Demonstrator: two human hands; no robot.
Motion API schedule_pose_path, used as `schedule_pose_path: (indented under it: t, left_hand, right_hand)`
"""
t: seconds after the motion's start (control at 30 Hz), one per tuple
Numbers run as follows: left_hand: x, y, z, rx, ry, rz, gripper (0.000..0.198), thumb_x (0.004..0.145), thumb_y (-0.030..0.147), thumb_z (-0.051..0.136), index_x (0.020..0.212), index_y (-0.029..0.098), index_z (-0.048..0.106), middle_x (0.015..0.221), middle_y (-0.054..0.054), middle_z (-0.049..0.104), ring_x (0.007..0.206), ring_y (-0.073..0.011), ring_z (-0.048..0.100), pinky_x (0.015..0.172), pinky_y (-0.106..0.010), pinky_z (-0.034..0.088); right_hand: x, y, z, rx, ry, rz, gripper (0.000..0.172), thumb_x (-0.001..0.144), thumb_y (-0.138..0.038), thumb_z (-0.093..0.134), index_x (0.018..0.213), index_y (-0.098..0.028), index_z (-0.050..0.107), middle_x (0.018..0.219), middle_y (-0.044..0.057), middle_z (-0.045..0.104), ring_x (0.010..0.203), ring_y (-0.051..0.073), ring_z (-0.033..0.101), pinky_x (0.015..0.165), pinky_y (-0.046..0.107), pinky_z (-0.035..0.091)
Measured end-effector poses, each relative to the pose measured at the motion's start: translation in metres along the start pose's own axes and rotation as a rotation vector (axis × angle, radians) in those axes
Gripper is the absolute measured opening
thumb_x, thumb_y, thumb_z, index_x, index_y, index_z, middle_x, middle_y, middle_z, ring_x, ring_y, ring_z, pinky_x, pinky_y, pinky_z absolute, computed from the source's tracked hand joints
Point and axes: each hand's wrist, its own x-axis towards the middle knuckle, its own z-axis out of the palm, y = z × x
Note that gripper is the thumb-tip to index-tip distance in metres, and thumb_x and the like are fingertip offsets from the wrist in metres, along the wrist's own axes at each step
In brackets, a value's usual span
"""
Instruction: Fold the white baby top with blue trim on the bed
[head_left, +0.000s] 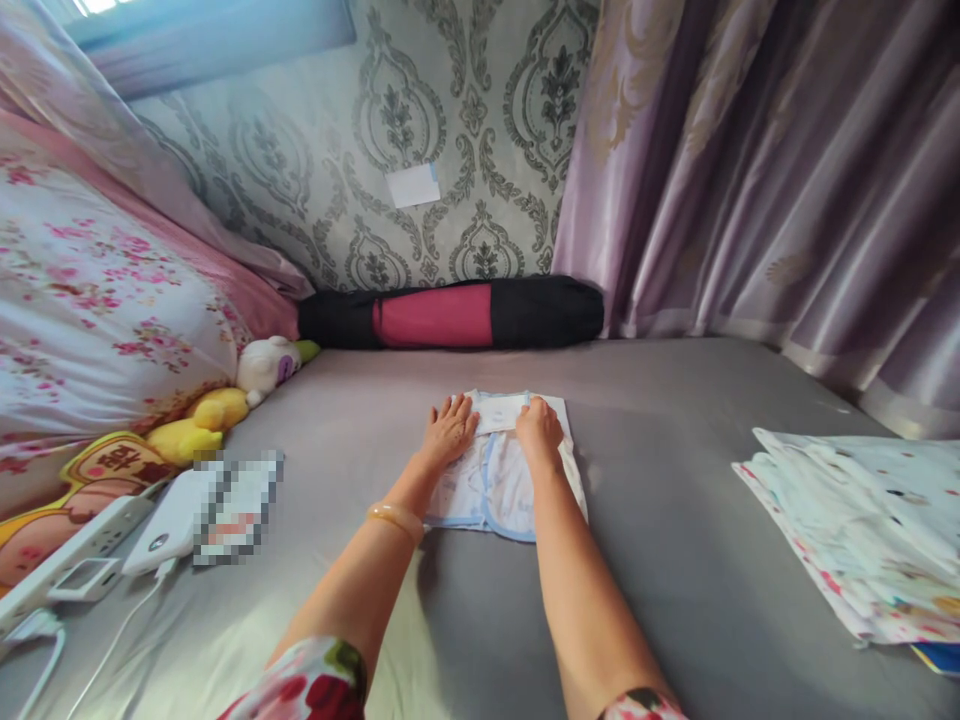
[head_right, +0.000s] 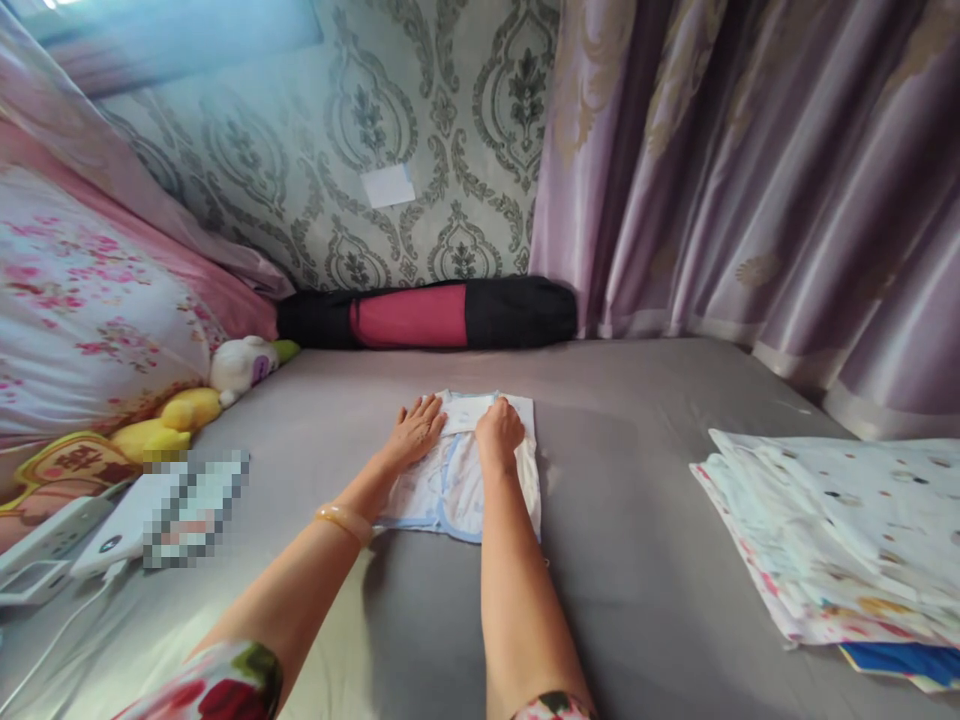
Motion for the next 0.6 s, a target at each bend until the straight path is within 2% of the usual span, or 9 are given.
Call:
schedule_pose_path:
  t: [0.17,0.3,0.37,0.47,0.53,0.6]
  left_hand:
    - [-0.001,-0.002,-0.005,0.131,-0.072,0.019,0.057,0.098,0.048,0.017,0.148,0.021,0.027,0.156,-0.009,0.025,0.144,-0.029,0.019,0.114,-0.055,0.016]
    - [0.001,0.0,-0.01,0.188,-0.096,0.02,0.055,0.098,0.047,0.019,0.146,0.022,0.029,0.156,-0.009,0.027,0.144,-0.0307,0.02,0.112,-0.059,0.017]
    - [0.002,0.007,-0.012,0.231,-0.064,0.038,0.053,0.098,0.043,0.024,0.145,0.02,0.032,0.155,-0.011,0.028,0.144,-0.0307,0.019,0.113,-0.059,0.016]
    - [0.004,0.022,-0.013,0.241,0.036,0.102,0.051,0.098,0.036,0.023,0.144,0.015,0.034,0.154,-0.012,0.031,0.144,-0.0257,0.021,0.116,-0.049,0.017]
    - [0.005,0.031,-0.009,0.21,0.068,0.126,0.051,0.099,0.035,0.019,0.144,0.015,0.034,0.152,-0.01,0.034,0.143,-0.0234,0.024,0.117,-0.045,0.019]
    - [0.005,0.036,-0.002,0.188,0.063,0.127,0.052,0.099,0.037,0.018,0.144,0.016,0.036,0.151,-0.01,0.037,0.142,-0.0246,0.027,0.116,-0.046,0.021]
  right_hand:
    - [-0.001,0.005,0.008,-0.112,0.07,-0.035,0.024,0.093,-0.01,0.045,0.105,-0.013,0.065,0.109,0.013,0.063,0.103,0.025,0.06,0.085,0.031,0.045]
    - [-0.003,0.004,0.009,-0.124,0.151,-0.028,0.029,0.091,-0.006,0.041,0.112,-0.011,0.062,0.112,0.016,0.06,0.102,0.026,0.059,0.084,0.032,0.045]
    - [-0.004,0.001,0.009,-0.132,0.214,-0.063,0.034,0.091,-0.005,0.039,0.116,-0.01,0.06,0.117,0.017,0.058,0.106,0.027,0.057,0.087,0.034,0.044]
    - [-0.005,-0.002,0.015,-0.144,0.254,-0.25,0.041,0.091,-0.005,0.034,0.124,-0.013,0.058,0.13,0.016,0.053,0.123,0.028,0.045,0.102,0.042,0.033]
    - [-0.004,-0.003,0.022,-0.162,0.208,-0.364,0.043,0.093,-0.008,0.033,0.13,-0.014,0.054,0.139,0.013,0.046,0.134,0.028,0.03,0.11,0.05,0.019]
    - [-0.003,0.0,0.03,-0.186,0.139,-0.388,0.044,0.095,-0.014,0.032,0.135,-0.015,0.051,0.146,0.01,0.039,0.139,0.029,0.019,0.111,0.056,0.01]
